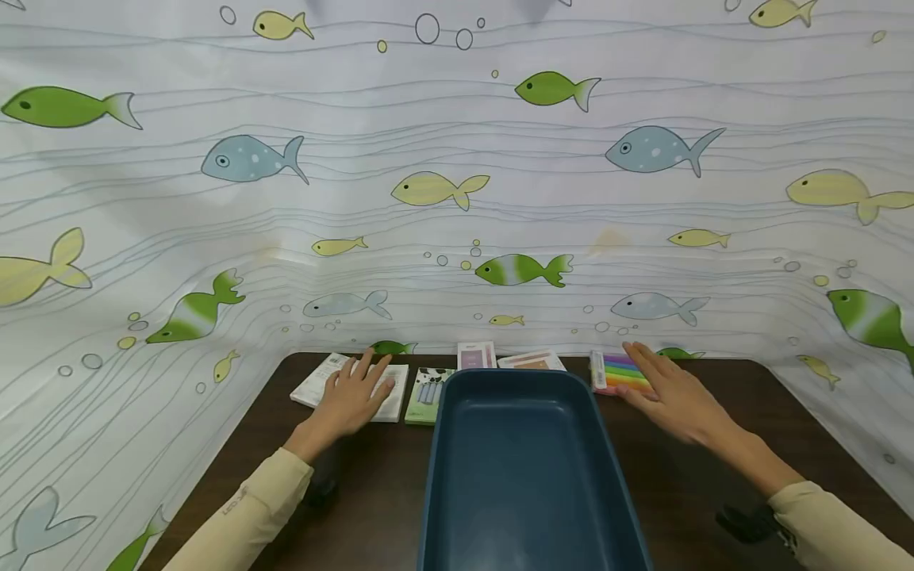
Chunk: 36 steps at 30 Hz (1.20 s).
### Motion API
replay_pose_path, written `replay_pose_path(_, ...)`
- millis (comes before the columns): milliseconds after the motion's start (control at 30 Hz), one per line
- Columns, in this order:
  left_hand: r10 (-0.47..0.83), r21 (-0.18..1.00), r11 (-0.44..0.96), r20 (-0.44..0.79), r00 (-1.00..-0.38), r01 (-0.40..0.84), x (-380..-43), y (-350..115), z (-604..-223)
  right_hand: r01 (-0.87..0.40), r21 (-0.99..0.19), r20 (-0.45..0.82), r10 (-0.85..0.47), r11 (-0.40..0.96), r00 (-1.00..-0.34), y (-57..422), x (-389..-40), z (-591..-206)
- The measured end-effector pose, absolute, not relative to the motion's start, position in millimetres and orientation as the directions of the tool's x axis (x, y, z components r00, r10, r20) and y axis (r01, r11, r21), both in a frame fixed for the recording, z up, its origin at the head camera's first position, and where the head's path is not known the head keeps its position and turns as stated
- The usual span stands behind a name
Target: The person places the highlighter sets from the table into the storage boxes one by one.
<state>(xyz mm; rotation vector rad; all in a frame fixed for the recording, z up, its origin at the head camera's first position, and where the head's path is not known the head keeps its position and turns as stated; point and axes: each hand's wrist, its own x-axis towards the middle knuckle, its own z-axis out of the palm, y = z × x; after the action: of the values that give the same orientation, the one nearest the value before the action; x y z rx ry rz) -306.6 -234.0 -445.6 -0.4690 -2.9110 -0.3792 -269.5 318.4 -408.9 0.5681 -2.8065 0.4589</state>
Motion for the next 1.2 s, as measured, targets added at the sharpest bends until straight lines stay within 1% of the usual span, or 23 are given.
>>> replay_pose_path(133,0.283,0.233,0.915,0.212,-0.935,0.330,-298.7,-235.7,-439.1,-0.455,-0.293,0.279,-0.380,0.841,-0.882,310.5,-268.1,-412.2)
replay_pose_path(300,0.275,0.235,0.917,0.209,-0.938,0.322,-292.9,-239.2,-435.1,-0.487,-0.373,0.278,-0.405,0.790,-0.871,300.9,-267.1,-413.2)
replay_pose_path(467,0.260,0.226,0.924,0.218,-0.940,0.308,-293.1,-245.5,-434.1,-0.510,-0.517,0.274,-0.431,0.688,-0.860,288.4,-271.6,-415.3)
replay_pose_path(633,0.235,0.248,0.929,0.176,-0.956,0.274,-294.8,-253.9,-437.3,-0.535,-0.613,0.289,-0.465,0.581,-0.837,277.7,-276.0,-417.3)
replay_pose_path(833,0.190,0.288,0.929,0.165,-0.968,0.231,-295.6,-264.3,-440.9,-0.487,-0.735,0.249,-0.480,0.472,-0.841,272.7,-278.1,-421.3)
replay_pose_path(933,0.164,0.288,0.936,0.156,-0.974,0.204,-296.6,-270.4,-441.3,-0.460,-0.771,0.228,-0.483,0.440,-0.845,272.3,-279.1,-424.8)
replay_pose_path(1200,0.103,0.290,0.948,0.119,-0.988,0.133,-297.1,-284.7,-440.1,-0.417,-0.865,0.220,-0.536,0.279,-0.815,273.1,-283.8,-433.9)
